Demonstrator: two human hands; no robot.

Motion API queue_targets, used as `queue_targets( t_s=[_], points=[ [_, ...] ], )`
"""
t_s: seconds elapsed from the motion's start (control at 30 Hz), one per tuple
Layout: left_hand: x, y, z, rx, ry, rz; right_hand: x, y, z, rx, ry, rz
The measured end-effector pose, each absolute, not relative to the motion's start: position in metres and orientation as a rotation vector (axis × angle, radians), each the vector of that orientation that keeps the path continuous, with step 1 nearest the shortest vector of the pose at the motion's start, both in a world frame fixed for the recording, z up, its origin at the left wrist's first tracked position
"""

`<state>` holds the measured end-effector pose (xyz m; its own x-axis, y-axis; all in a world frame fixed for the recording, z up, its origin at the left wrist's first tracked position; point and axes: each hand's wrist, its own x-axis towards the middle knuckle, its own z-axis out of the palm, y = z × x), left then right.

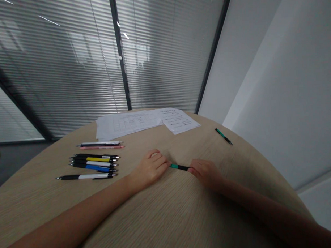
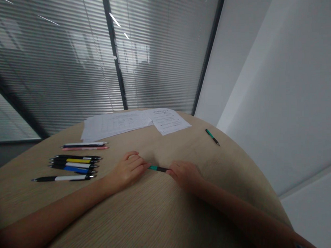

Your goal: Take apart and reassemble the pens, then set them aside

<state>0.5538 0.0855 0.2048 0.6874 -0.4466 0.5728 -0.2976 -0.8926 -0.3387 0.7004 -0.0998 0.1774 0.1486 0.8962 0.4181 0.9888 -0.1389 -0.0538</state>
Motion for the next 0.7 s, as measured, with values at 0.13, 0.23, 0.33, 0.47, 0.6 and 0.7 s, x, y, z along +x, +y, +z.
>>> queue_targets(
  t_s=[0.13, 0.23, 0.33, 0.47, 0.6, 0.7],
  points=[
    [0.553, 0.080, 0.208, -2.654, 0.649, -0.987, 0.694, -0.101, 0.190, -2.063, -1.793, -0.106],
    [0.550, 0.067, 0.212, -2.578, 0.799, -0.963, 0.682, -0.102, 0.201, -1.918, -1.789, 0.140],
    [0.545, 0.051, 0.216, -2.560, 0.838, -1.001, 0.668, -0.105, 0.205, -1.896, -1.730, 0.296],
    [0.543, 0.041, 0.222, -2.590, 0.763, -1.037, 0.662, -0.108, 0.203, -1.814, -1.516, 0.603],
    [0.551, 0.054, 0.220, -2.712, 0.498, -1.067, 0.673, -0.104, 0.202, -1.574, -1.273, 0.928],
    [0.559, 0.072, 0.212, -2.878, 0.204, -1.003, 0.684, -0.099, 0.205, -1.407, -1.085, 0.947]
  ],
)
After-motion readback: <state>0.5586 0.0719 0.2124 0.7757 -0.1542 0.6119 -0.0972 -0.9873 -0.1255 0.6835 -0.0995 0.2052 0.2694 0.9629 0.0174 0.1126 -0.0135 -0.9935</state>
